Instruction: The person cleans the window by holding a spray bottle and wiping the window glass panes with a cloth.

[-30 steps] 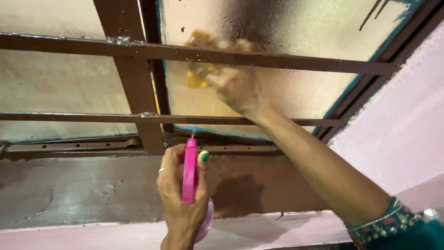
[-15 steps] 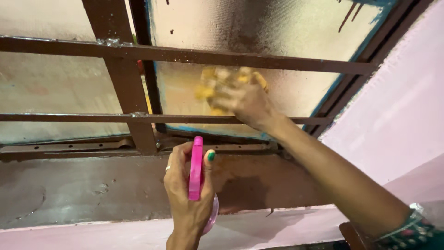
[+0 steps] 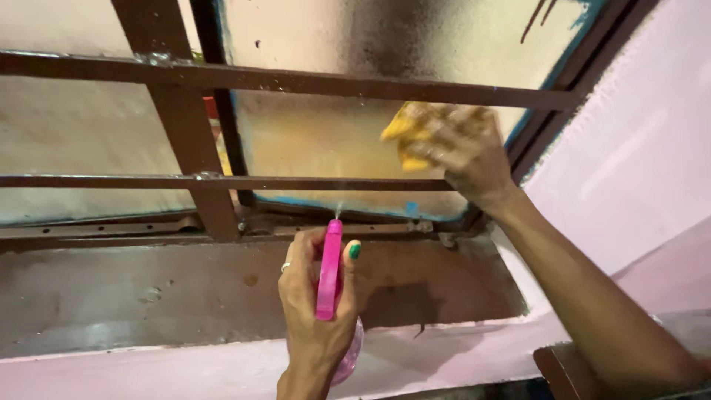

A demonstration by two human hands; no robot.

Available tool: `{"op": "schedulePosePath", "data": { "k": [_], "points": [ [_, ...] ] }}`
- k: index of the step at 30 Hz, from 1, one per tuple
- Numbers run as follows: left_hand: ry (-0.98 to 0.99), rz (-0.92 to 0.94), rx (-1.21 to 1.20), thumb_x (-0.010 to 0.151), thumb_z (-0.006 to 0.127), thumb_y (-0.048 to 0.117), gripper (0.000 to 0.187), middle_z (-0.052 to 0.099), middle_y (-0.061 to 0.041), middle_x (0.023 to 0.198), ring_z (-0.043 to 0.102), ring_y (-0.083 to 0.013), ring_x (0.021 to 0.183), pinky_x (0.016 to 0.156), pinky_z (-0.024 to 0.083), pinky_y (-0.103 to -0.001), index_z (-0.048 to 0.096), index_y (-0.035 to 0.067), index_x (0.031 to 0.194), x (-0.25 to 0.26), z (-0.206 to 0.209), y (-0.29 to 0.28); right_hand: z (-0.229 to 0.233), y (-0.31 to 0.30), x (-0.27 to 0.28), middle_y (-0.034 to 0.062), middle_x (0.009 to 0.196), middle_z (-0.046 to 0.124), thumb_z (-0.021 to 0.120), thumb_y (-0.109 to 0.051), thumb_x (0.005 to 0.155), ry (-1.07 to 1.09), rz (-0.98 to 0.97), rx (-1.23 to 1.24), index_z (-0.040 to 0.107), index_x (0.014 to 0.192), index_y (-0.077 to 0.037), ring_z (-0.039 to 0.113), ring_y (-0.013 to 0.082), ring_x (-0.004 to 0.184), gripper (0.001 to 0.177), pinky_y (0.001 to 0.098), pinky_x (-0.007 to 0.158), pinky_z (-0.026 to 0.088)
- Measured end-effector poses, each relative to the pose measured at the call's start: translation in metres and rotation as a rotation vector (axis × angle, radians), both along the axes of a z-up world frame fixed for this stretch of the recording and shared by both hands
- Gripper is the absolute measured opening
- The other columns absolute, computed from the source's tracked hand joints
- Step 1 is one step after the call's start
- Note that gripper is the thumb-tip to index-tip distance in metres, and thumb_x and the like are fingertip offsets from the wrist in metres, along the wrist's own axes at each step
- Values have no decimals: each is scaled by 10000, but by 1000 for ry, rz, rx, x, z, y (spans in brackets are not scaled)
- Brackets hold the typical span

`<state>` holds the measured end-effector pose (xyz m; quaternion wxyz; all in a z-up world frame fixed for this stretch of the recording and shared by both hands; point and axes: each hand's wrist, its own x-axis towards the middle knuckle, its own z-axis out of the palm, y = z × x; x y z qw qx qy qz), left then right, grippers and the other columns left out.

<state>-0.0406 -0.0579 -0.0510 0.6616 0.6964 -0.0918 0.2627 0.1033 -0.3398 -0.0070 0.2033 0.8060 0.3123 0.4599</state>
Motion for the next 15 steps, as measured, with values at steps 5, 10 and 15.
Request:
{"op": "schedulePosePath", "data": {
  "k": [5, 10, 15],
  "points": [
    [30, 6, 55, 926, 733, 197, 231, 602, -107, 784, 539, -205, 583, 577, 455, -351, 620, 12, 1009, -7, 1, -16, -14, -17, -22, -101, 1473, 633, 725, -89, 960, 50, -42, 50, 772, 1150, -377, 513, 162, 1383, 348, 415, 1067, 413],
    [-39, 11, 17, 954, 721, 218, 246, 620, -100, 827, 581, -210, 675, 648, 486, -346, 607, 13, 1026, -11, 0, -38, -1, -43, -32, -67, 1479, 624, 748, -77, 979, 105, -42, 58, 767, 1194, -332, 503, 194, 1395, 335, 445, 1086, 419],
    [-71, 28, 43, 969, 698, 230, 266, 627, -111, 889, 595, -221, 779, 731, 488, -370, 612, 13, 1095, -20, 0, -52, -17, -28, -48, -42, 1457, 650, 696, 59, 828, 134, -78, 112, 784, 1144, -312, 539, 230, 1414, 495, 403, 1096, 441]
  ]
}}
